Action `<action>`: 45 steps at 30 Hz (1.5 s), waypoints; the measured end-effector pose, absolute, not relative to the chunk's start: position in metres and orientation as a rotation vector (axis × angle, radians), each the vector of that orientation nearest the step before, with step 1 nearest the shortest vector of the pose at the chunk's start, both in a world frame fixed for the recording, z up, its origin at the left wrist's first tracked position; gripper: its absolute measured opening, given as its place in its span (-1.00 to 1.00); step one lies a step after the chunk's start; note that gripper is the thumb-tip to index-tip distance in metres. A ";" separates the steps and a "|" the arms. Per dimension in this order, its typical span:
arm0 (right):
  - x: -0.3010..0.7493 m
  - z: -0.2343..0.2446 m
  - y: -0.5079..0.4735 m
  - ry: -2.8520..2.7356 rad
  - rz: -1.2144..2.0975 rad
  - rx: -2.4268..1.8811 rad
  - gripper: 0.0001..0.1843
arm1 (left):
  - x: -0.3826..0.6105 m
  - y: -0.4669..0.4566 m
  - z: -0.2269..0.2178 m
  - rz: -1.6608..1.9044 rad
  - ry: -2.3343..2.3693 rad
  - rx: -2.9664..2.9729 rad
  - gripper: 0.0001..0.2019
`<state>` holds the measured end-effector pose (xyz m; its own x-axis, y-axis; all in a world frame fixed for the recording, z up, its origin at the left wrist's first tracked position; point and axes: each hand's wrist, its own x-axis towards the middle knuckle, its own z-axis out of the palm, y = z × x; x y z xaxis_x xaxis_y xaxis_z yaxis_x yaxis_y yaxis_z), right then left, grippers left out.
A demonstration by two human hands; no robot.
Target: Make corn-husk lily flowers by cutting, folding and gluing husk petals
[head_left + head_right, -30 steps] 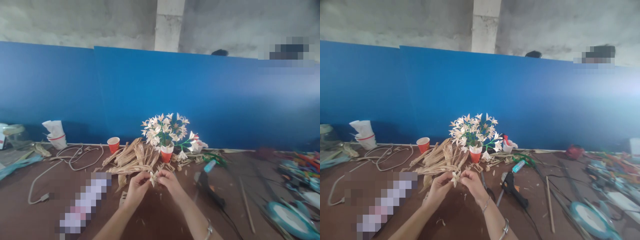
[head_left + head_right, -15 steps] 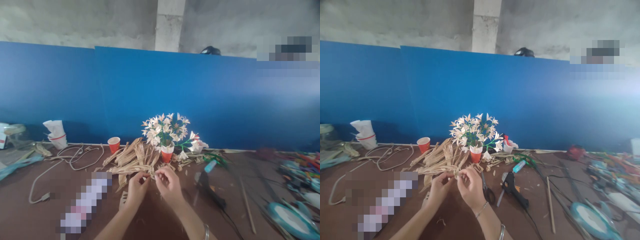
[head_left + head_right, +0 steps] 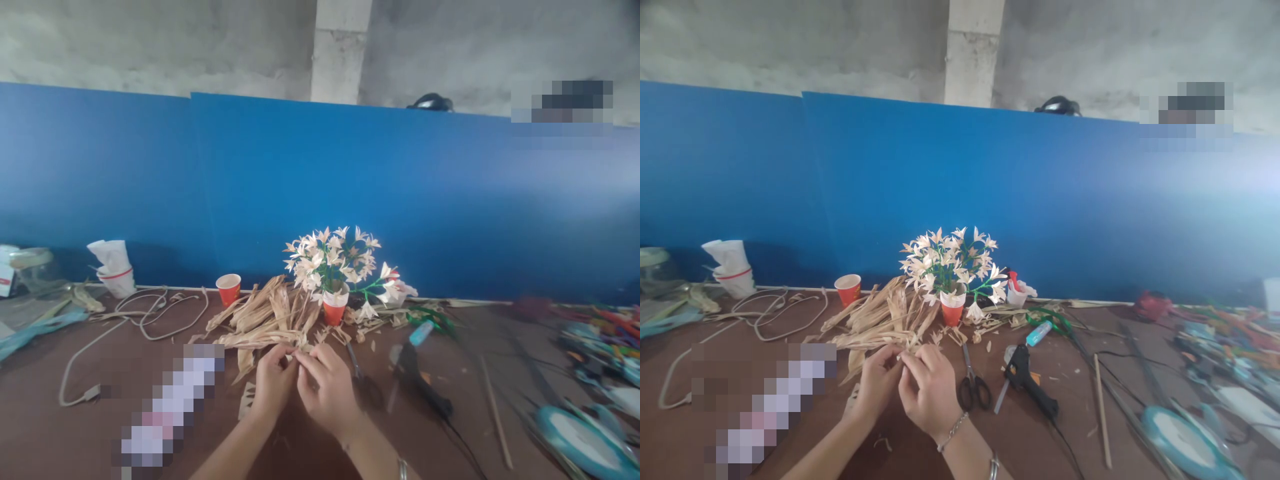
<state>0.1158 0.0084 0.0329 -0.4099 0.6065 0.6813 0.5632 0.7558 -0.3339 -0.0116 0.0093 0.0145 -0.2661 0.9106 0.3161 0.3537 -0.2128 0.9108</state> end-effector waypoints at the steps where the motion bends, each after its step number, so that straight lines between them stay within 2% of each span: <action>1: 0.116 0.033 0.008 -2.115 0.057 -0.878 -0.69 | -0.011 0.009 0.015 1.503 1.556 1.487 -0.87; 8: 0.118 0.034 0.008 -2.048 0.186 -0.831 -0.66 | -0.013 0.012 0.017 1.569 1.417 1.287 -0.89; 13: 0.120 0.026 0.021 -1.651 0.513 -1.030 -0.89 | -0.012 0.012 0.024 1.604 1.154 0.876 -0.82; 18: 0.115 0.020 0.028 -1.697 0.781 -1.027 -0.89 | -0.008 0.009 0.030 1.589 0.996 0.869 -0.81; 26: 0.118 0.021 0.029 -1.724 0.700 -0.952 -0.90 | -0.008 0.008 0.030 1.518 0.962 1.012 -0.83; 33: 0.126 0.017 0.042 -1.624 0.741 -1.047 -0.82 | -0.007 0.008 0.031 1.446 1.086 0.951 -0.65; 36: 0.140 0.022 0.050 -1.652 0.614 -1.105 -0.81 | -0.010 0.011 0.026 1.460 1.164 0.890 -0.60; 40: 0.161 0.028 0.057 -1.795 0.350 -1.407 -0.83 | -0.013 0.014 0.025 1.557 1.180 0.867 -0.60; 45: 0.164 0.025 0.058 -1.948 0.202 -1.850 -0.82 | -0.016 0.014 0.025 1.706 1.229 0.923 -0.67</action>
<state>0.1643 0.0579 0.0246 -0.0048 0.9766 0.2150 0.9117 0.0926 -0.4003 -0.0161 0.0145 0.0245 -0.3950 0.9136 0.0961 -0.1980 -0.1869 0.9622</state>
